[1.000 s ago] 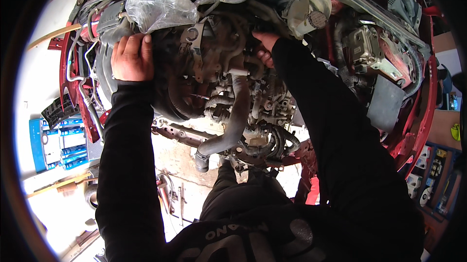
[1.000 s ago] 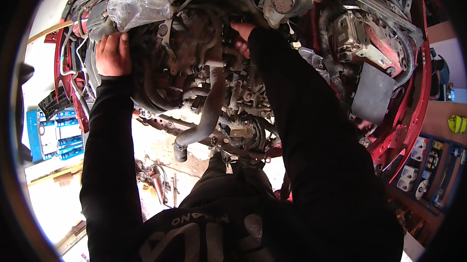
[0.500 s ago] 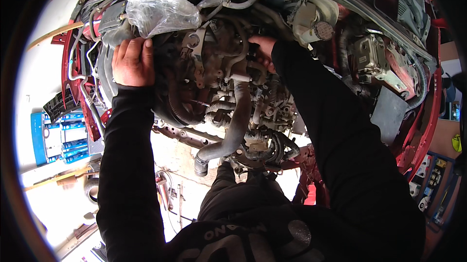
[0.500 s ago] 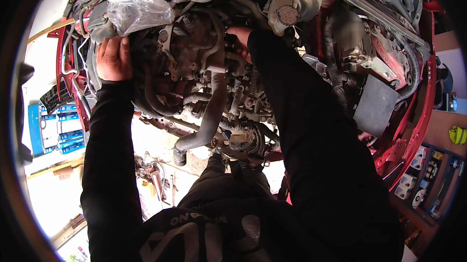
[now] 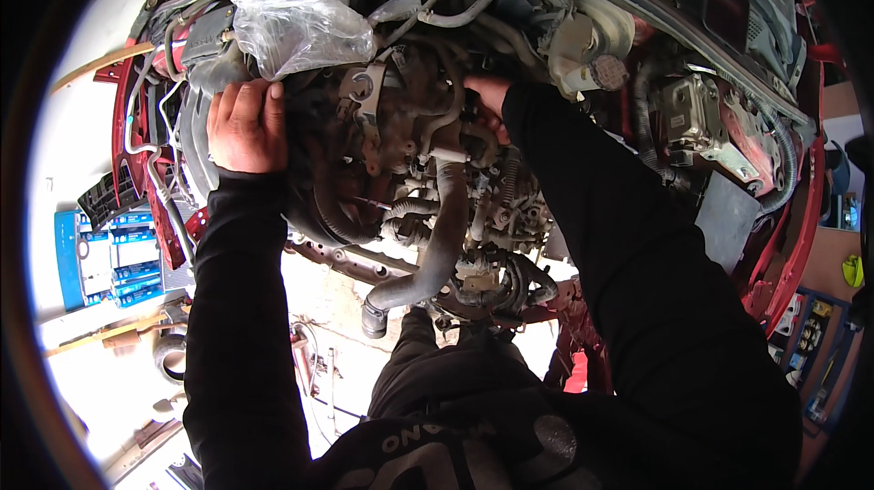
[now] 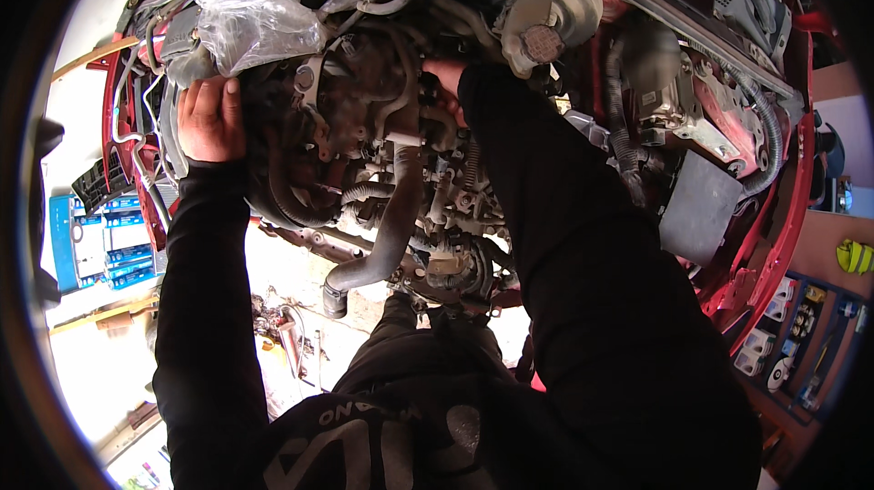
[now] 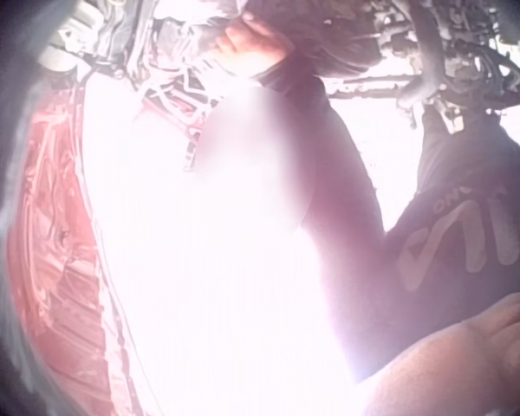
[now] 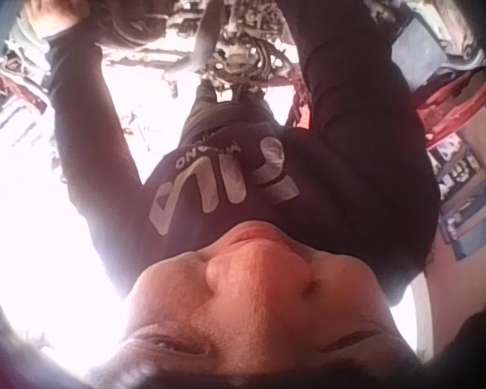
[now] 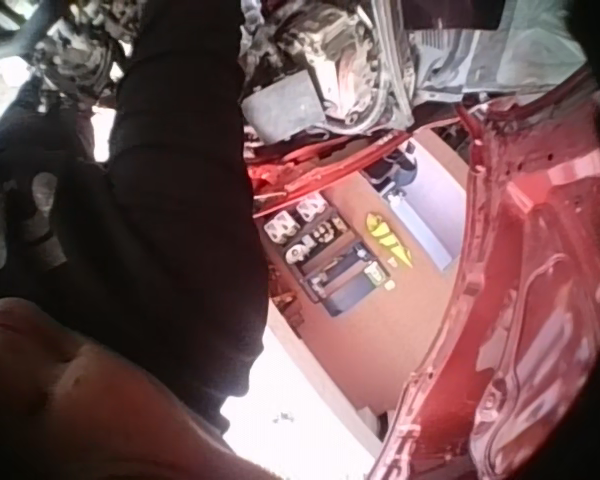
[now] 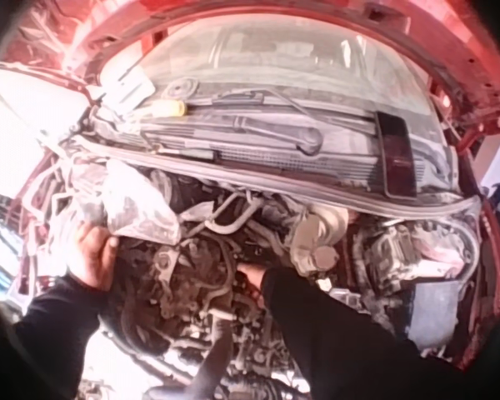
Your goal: The person works on a car engine with the hood open, using a screwdriver to tighten or loosen fasteners and a rag to wipe components. They retrieve tools from a red toolbox, apply a lubricant from a tube, and repeatedly reach into the engine bay to adjust parts.
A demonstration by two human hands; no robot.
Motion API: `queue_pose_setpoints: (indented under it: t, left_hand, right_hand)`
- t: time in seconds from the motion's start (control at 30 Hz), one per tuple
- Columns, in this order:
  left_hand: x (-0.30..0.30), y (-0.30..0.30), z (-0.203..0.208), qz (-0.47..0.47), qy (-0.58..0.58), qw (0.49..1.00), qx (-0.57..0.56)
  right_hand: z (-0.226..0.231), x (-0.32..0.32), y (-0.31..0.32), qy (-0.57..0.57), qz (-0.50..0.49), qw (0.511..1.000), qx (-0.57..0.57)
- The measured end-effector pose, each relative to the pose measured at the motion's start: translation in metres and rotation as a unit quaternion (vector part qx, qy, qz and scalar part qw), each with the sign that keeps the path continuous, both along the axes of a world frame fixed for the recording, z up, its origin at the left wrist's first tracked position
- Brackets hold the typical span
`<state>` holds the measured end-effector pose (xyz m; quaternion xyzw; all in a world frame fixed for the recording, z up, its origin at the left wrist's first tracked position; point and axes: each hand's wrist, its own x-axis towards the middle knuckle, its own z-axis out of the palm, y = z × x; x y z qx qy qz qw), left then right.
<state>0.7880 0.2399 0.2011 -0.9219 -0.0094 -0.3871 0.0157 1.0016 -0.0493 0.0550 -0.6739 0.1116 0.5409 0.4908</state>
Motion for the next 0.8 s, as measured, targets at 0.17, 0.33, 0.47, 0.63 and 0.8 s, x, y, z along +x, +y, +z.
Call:
queue_pose_setpoints:
  t: [0.17,0.33,0.47,0.63,0.8]
  left_hand:
    - [0.0,-0.001,0.0,-0.004,-0.003,1.0,-0.01]
    - [-0.001,-0.002,0.001,-0.006,-0.003,1.0,-0.01]
    - [-0.001,-0.002,0.001,-0.005,-0.003,1.0,-0.005]
    - [0.0,-0.003,0.002,-0.013,-0.01,1.0,-0.011]
    - [0.0,-0.002,0.002,-0.013,-0.008,1.0,-0.009]
  right_hand:
    - [0.009,-0.003,-0.001,-0.004,0.037,0.999,-0.003]
    - [0.012,-0.004,-0.004,0.038,-0.004,0.999,0.031]
    - [0.007,0.005,-0.006,0.024,0.024,0.999,-0.016]
    - [-0.007,0.007,-0.002,0.061,0.001,0.998,0.007]
    - [-0.013,0.01,-0.001,0.038,0.01,0.999,-0.003]
